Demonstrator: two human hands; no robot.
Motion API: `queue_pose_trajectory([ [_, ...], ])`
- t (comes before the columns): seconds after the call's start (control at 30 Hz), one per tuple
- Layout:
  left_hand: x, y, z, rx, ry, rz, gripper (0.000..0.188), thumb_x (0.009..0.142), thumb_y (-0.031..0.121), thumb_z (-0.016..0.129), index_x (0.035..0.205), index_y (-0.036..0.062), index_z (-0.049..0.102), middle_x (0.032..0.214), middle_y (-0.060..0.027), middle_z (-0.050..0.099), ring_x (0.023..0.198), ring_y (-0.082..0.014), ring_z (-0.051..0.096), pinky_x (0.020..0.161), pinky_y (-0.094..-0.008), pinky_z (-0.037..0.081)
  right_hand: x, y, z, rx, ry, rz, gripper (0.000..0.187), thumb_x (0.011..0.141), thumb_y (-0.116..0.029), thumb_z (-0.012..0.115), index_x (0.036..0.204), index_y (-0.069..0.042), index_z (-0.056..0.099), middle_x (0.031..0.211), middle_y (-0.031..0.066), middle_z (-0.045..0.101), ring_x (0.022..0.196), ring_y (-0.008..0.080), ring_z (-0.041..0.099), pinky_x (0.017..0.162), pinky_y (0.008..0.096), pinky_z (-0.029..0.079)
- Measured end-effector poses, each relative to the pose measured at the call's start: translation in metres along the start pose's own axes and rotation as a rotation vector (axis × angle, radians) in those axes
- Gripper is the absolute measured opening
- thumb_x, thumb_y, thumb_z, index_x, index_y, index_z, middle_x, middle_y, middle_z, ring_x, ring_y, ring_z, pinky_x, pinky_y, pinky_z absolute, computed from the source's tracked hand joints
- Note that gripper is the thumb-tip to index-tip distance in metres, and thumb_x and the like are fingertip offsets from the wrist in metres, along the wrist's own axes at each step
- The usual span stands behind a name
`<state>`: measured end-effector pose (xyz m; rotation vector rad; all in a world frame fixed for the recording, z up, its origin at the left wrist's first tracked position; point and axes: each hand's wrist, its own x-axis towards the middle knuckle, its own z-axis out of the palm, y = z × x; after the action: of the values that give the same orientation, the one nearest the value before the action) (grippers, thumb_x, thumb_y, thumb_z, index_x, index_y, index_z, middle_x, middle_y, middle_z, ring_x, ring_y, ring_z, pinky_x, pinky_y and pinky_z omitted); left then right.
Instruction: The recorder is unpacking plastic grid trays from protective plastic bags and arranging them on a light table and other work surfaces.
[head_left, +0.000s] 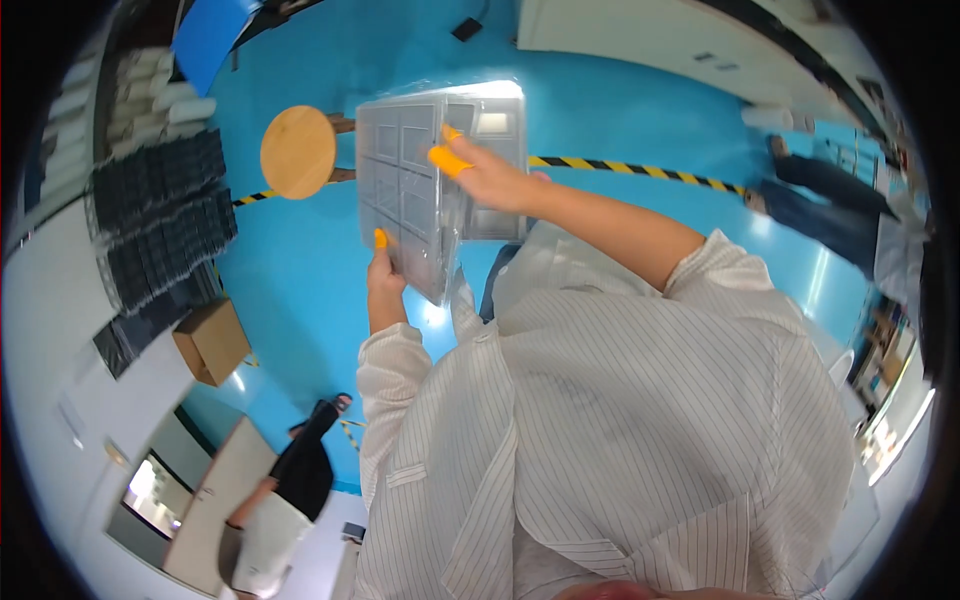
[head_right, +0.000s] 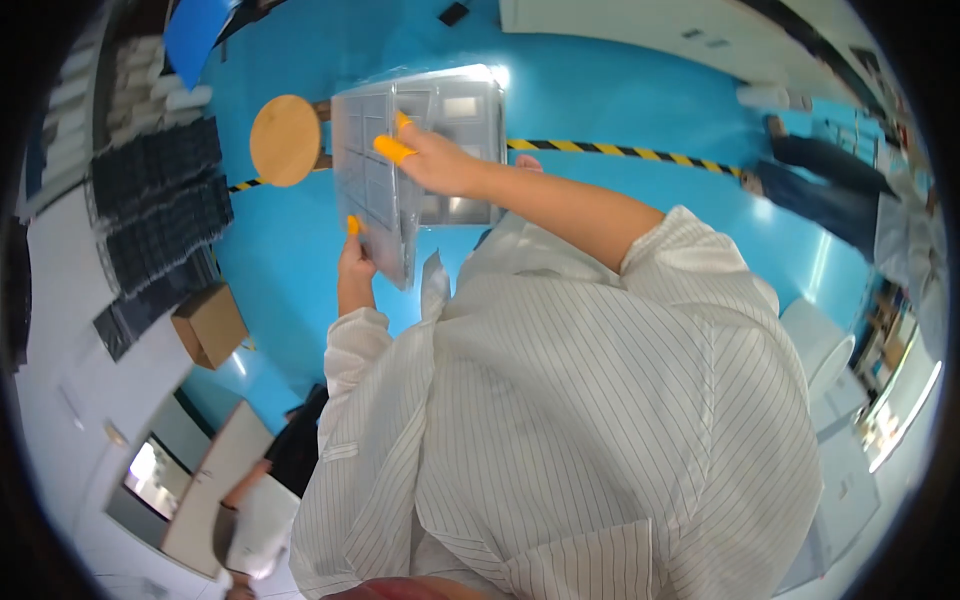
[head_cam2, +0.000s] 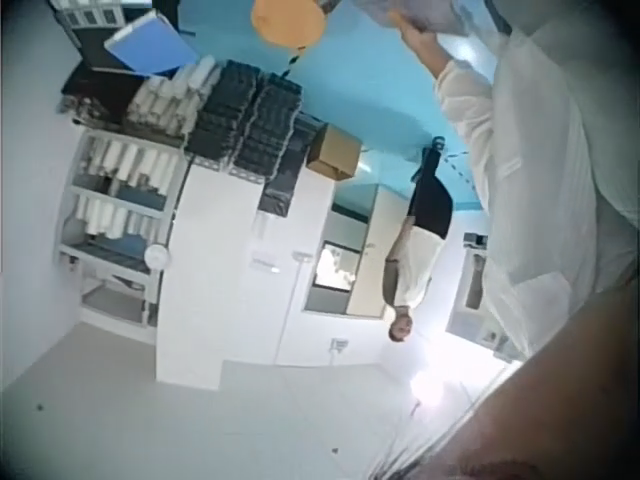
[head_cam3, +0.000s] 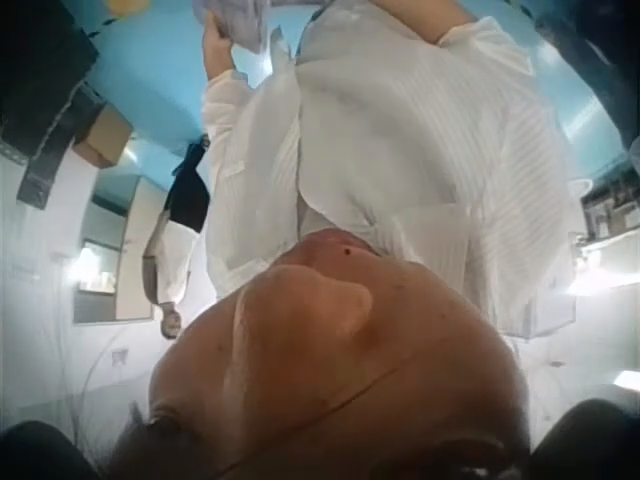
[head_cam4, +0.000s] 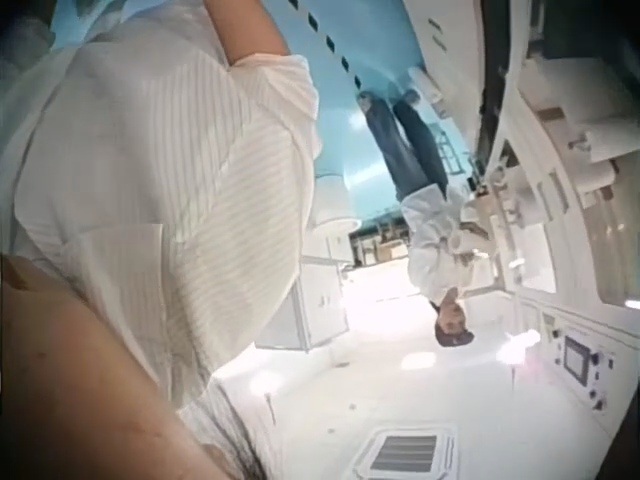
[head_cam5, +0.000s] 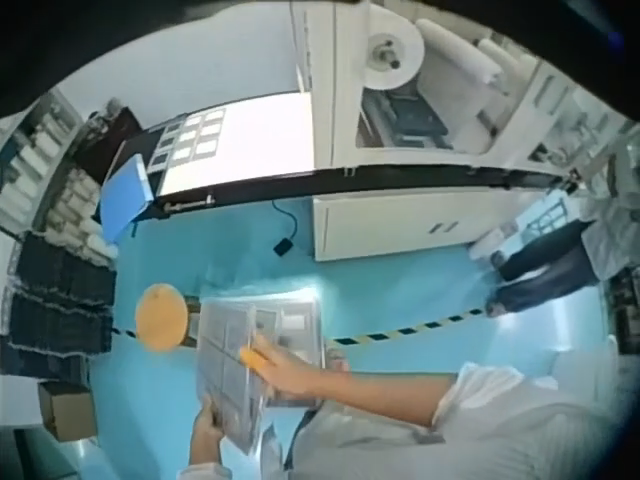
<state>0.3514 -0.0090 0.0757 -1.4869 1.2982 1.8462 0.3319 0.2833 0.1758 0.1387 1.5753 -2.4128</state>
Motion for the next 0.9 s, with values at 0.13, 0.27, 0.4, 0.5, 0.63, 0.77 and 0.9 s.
queue_pose_trajectory([
  [0.13, -0.017, -0.001, 0.017, 0.107, 0.03, 0.027, 0.042, 0.085, 0.041, 0.052, 0.107, 0.0049, 0.053, 0.108, -0.0095, 0.056, 0.097, -0.0255, 0.055, 0.085, -0.0438, 0.046, -0.006, 0.022, -0.005, -0.498, 0.155, -0.065, 0.052, 0.083, -0.021, 0.052, 0.12, 0.01, 0.031, 0.099, 0.0249, 0.052, 0.089, 0.0343, 0.054, 0.082, 0.0368, 0.043],
  [0.27, -0.044, -0.022, 0.047, 0.119, 0.0, -0.033, 0.045, 0.089, 0.044, 0.042, 0.111, 0.0049, 0.05, 0.112, -0.0104, 0.054, 0.1, -0.0268, 0.053, 0.088, -0.0465, 0.043, -0.031, -0.017, 0.008, -0.681, 0.168, -0.008, 0.067, 0.077, -0.019, 0.063, 0.125, 0.009, 0.026, 0.113, 0.0266, 0.047, 0.105, 0.0353, 0.049, 0.084, 0.0369, 0.04],
  [0.4, -0.051, -0.034, 0.056, 0.088, -0.047, -0.02, 0.052, 0.091, 0.047, 0.031, 0.117, 0.0043, 0.044, 0.118, -0.0118, 0.049, 0.101, -0.0279, 0.052, 0.089, -0.0474, 0.042, -0.025, -0.017, -0.001, -0.757, 0.171, 0.015, 0.069, 0.071, -0.019, 0.068, 0.122, 0.009, 0.03, 0.102, 0.0253, 0.051, 0.098, 0.0384, 0.05, 0.079, 0.0388, 0.041],
  [0.5, -0.055, -0.033, 0.044, 0.177, -0.159, -0.094, 0.053, 0.091, 0.047, 0.03, 0.117, 0.0031, 0.044, 0.118, -0.0132, 0.049, 0.1, -0.0272, 0.052, 0.086, -0.0469, 0.043, -0.025, -0.013, -0.004, -0.753, 0.264, 0.019, 0.055, 0.067, -0.016, 0.068, 0.106, 0.01, 0.039, 0.086, 0.0253, 0.056, 0.087, 0.0396, 0.054, 0.074, 0.0434, 0.044],
  [0.63, -0.07, -0.014, 0.044, 1.36, 0.057, -0.165, 0.045, 0.088, 0.04, 0.044, 0.106, -0.0007, 0.05, 0.107, -0.0171, 0.053, 0.094, -0.0268, 0.054, 0.078, -0.0425, 0.046, -0.021, 0.047, -0.027, -0.477, 0.425, 0.167, 0.04, 0.07, -0.017, 0.068, 0.097, 0.004, 0.046, 0.079, 0.0167, 0.054, 0.073, 0.0303, 0.054, 0.063, 0.0379, 0.045],
  [0.77, -0.118, -0.03, 0.081, 1.482, -0.034, 1.083, 0.043, 0.074, 0.028, 0.067, 0.1, -0.0024, 0.05, 0.092, -0.0154, 0.051, 0.084, -0.0288, 0.053, 0.074, -0.0372, 0.044, -0.021, 0.054, -0.054, 0.009, 0.523, 0.575, 0.025, 0.079, -0.017, 0.062, 0.09, 0.0, 0.048, 0.069, 0.0094, 0.05, 0.056, 0.0196, 0.053, 0.043, 0.0318, 0.039],
  [0.9, -0.162, -0.061, 0.13, 1.585, -0.479, 1.296, 0.084, 0.06, 0.034, 0.077, 0.121, -0.0064, 0.036, 0.119, -0.024, 0.041, 0.11, -0.0399, 0.039, 0.087, -0.0443, 0.037, -0.013, 0.033, -0.064, 0.08, 0.416, 0.614, 0.022, 0.083, -0.021, 0.059, 0.088, -0.003, 0.049, 0.067, 0.0037, 0.045, 0.055, 0.0138, 0.049, 0.04, 0.0289, 0.039],
])
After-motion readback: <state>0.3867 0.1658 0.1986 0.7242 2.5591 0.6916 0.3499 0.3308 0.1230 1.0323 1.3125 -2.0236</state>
